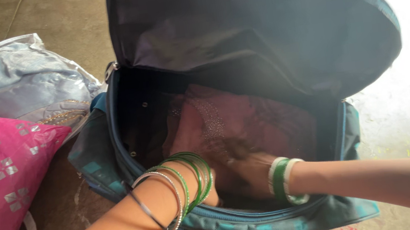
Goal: The person packs several folded garments into a teal duffel bag. They place a pink embroidered cloth, a pink patterned bag, a teal embroidered garment, a red embroidered cloth, and a grey garment in a plastic bag into the open bag, pressing each item down to fit.
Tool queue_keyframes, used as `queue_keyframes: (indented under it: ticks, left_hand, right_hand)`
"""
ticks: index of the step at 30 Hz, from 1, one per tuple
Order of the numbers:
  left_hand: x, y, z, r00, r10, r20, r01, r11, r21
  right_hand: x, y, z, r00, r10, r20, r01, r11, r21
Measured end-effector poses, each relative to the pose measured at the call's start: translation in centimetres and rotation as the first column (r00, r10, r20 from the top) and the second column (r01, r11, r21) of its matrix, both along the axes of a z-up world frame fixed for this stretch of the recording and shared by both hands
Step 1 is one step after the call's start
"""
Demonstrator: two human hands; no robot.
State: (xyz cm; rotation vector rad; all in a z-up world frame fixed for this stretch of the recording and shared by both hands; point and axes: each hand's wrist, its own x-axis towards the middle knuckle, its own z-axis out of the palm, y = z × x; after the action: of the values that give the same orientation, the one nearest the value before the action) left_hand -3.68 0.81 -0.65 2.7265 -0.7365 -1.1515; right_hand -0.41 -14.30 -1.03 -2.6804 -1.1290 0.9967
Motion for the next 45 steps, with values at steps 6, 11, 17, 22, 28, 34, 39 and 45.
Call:
queue_keyframes:
  ticks: [6,11,17,22,28,34,39,45]
  left_hand:
    - [1.5,-2.1,0.4,0.999,-0.044,0.023,0.045,0.999,-0.014]
    - [2.6,-2.3,-0.5,0.996,-0.079,0.032,0.078,0.997,0.023]
    - [3.6,0.8,-2.2,1.000,-0.021,0.009,0.020,0.993,0.117]
    - [4.0,1.2,-2.1,0.998,-0.039,-0.040,0.045,0.987,0.156]
    - [3.7,0.2,-1.2,0.996,0.088,-0.003,-0.088,0.995,0.039]
    - [4.3,1.2,-1.3,0.990,0.105,0.097,-0.119,0.981,0.150]
    - [4.0,0.9,-1.8,0.989,0.069,0.133,-0.093,0.979,0.184]
    - [3.0,0.0,-2.7,0.973,-0.002,0.233,-0.056,0.969,0.240]
  right_hand:
    - [1.0,0.2,-1.0,0.961,0.106,0.256,-0.016,0.943,-0.332]
    - [4.8,-2.1,-1.8,0.989,0.014,0.144,0.019,0.975,-0.223]
    - [6.7,-5.9,-3.1,0.937,0.188,0.295,0.006,0.834,-0.551]
    - [9.2,-8.4,-9.9,0.705,0.265,0.658,-0.048,0.943,-0.328]
    - [9.7,-7.0,-4.8,0.972,0.123,0.199,-0.003,0.856,-0.517]
    - [11.0,-8.7,-6.1,0.964,0.100,0.247,0.047,0.848,-0.527]
    - [10.3,-9.2,-9.7,0.958,0.088,0.274,0.072,0.848,-0.524]
    - [12.3,-9.1,-9.6,0.954,0.059,0.294,0.089,0.880,-0.467]
